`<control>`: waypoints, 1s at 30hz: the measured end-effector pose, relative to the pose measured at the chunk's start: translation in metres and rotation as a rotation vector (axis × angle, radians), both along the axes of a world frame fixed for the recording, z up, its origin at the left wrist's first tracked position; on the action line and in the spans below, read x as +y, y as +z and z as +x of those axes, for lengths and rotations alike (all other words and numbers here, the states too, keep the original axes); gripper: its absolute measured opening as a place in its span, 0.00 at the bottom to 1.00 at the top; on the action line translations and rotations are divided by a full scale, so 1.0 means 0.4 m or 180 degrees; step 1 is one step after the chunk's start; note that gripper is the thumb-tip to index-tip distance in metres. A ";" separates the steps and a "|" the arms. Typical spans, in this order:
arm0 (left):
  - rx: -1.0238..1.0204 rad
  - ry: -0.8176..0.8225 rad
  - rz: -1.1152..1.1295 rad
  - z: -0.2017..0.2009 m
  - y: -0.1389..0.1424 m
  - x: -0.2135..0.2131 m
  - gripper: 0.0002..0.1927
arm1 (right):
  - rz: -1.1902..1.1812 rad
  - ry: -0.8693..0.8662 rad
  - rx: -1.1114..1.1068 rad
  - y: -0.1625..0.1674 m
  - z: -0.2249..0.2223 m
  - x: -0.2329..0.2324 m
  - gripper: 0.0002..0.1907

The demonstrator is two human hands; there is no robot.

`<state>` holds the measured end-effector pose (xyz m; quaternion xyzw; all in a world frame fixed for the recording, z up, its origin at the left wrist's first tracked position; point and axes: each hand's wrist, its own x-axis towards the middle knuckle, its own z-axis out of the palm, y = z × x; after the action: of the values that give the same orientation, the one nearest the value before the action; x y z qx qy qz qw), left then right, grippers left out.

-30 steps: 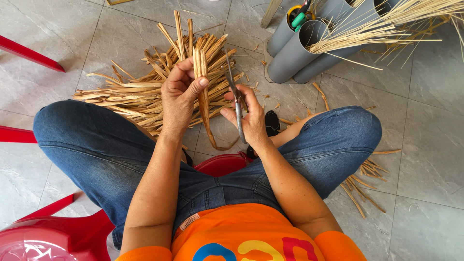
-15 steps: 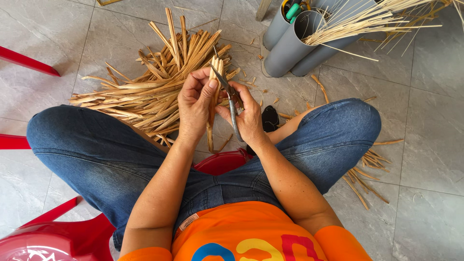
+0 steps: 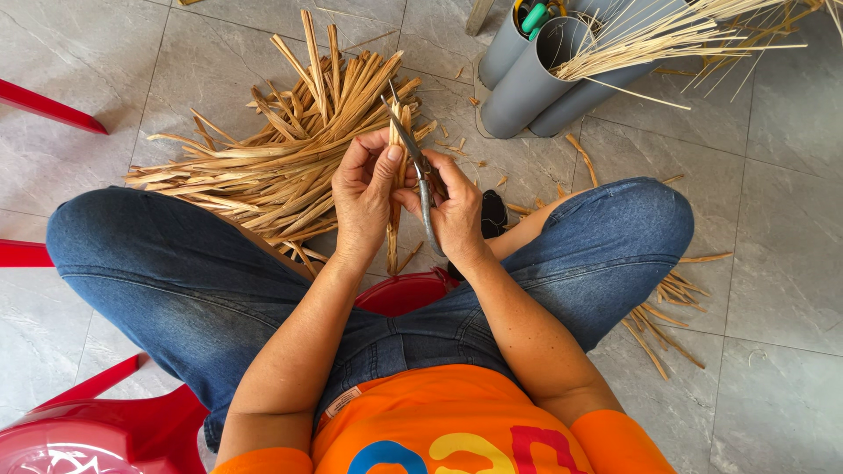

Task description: The person sits cross-legged on a red plastic chair and uses shears to split dried palm leaves into thin strips. The person repeatedly picks up a leaf, splits it with the shears, and drops the resulting strips onto a growing pile on the floor.

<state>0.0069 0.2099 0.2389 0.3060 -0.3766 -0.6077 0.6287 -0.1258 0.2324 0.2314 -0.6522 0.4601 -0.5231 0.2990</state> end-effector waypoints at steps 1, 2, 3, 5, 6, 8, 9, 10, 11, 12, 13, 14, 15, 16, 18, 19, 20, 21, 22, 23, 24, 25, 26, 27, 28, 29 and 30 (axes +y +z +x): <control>-0.0106 0.0040 -0.0115 0.000 -0.001 0.000 0.12 | -0.0050 -0.0026 0.0041 -0.002 -0.001 0.000 0.25; -0.0211 0.0079 -0.0230 0.000 -0.001 0.000 0.13 | 0.0033 -0.0127 0.0138 -0.003 -0.002 0.000 0.26; -0.0317 0.0119 -0.0345 0.000 -0.002 0.000 0.13 | 0.0117 -0.0227 0.0234 -0.005 -0.003 -0.001 0.26; -0.0694 0.0301 -0.0576 -0.003 -0.004 0.000 0.16 | 0.0242 -0.0368 0.0369 -0.010 -0.006 -0.001 0.26; -0.0883 0.0392 -0.0692 -0.003 -0.005 0.000 0.17 | 0.0283 -0.0410 0.0408 -0.012 -0.007 -0.003 0.26; -0.1212 0.0485 -0.0574 0.000 -0.005 -0.001 0.17 | 0.0283 -0.0425 0.0430 -0.016 -0.008 -0.005 0.26; -0.1374 0.0532 -0.0514 0.002 -0.004 -0.002 0.17 | 0.0243 -0.0397 0.0415 -0.018 -0.008 -0.006 0.25; -0.1348 0.0526 -0.0510 0.003 -0.004 -0.001 0.17 | 0.0202 -0.0370 0.0400 -0.020 -0.007 -0.007 0.25; -0.1323 0.0523 -0.0509 0.005 -0.004 -0.002 0.17 | 0.0218 -0.0352 0.0383 -0.021 -0.007 -0.008 0.25; -0.1302 0.0520 -0.0509 0.008 -0.003 -0.004 0.17 | 0.0234 -0.0333 0.0362 -0.022 -0.006 -0.008 0.25; -0.1296 0.0524 -0.0538 0.010 -0.003 -0.004 0.17 | 0.0256 -0.0314 0.0341 -0.023 -0.005 -0.008 0.25; -0.1289 0.0524 -0.0571 0.012 -0.003 -0.005 0.16 | 0.0239 -0.0274 0.0271 -0.023 -0.005 -0.008 0.25; -0.1281 0.0525 -0.0603 0.013 -0.004 -0.006 0.16 | 0.0222 -0.0234 0.0201 -0.022 -0.007 -0.008 0.25; -0.1292 0.0517 -0.0623 0.016 -0.004 -0.009 0.16 | 0.0203 -0.0192 0.0132 -0.020 -0.010 -0.009 0.25; -0.1321 0.0497 -0.0652 0.023 -0.006 -0.011 0.15 | 0.0638 -0.0340 0.0230 -0.013 -0.022 -0.011 0.25; -0.1299 0.0476 -0.0624 0.028 -0.006 -0.012 0.15 | 0.0859 -0.0409 0.0277 -0.008 -0.031 -0.012 0.25; -0.1275 0.0454 -0.0601 0.032 -0.007 -0.015 0.15 | 0.0900 -0.0218 0.0142 -0.003 -0.041 -0.014 0.26; -0.1249 0.0432 -0.0582 0.036 -0.007 -0.019 0.15 | 0.0936 -0.0027 0.0007 0.004 -0.053 -0.016 0.27; -0.1287 0.0417 -0.0591 0.042 -0.007 -0.020 0.14 | 0.0974 0.0166 -0.0129 0.010 -0.063 -0.018 0.28; -0.1327 0.0403 -0.0596 0.049 -0.006 -0.021 0.14 | 0.0816 0.0213 0.0018 0.016 -0.073 -0.019 0.30; -0.1366 0.0387 -0.0602 0.055 -0.006 -0.021 0.13 | 0.0657 0.0260 0.0165 0.022 -0.082 -0.020 0.31; -0.1340 0.0361 -0.0575 0.057 -0.005 -0.023 0.13 | 0.0497 0.0304 0.0313 0.028 -0.089 -0.021 0.33; -0.1316 0.0333 -0.0547 0.058 -0.004 -0.022 0.12 | 0.0529 0.0291 0.0319 0.033 -0.095 -0.022 0.33; -0.1290 0.0303 -0.0516 0.059 -0.003 -0.021 0.11 | 0.0565 0.0278 0.0326 0.038 -0.099 -0.023 0.34; -0.1324 0.0280 -0.0566 0.059 -0.002 -0.020 0.11 | 0.0599 0.0265 0.0333 0.043 -0.102 -0.023 0.34; -0.1356 0.0260 -0.0620 0.059 0.000 -0.020 0.11 | 0.0531 0.0290 0.0329 0.048 -0.105 -0.025 0.34; -0.1388 0.0240 -0.0675 0.060 0.002 -0.019 0.11 | 0.0462 0.0317 0.0326 0.053 -0.107 -0.026 0.34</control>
<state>0.0308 0.2021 0.2397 0.3760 -0.5534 -0.4605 0.5834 -0.1686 0.2218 0.2526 -0.6767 0.4785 -0.4389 0.3472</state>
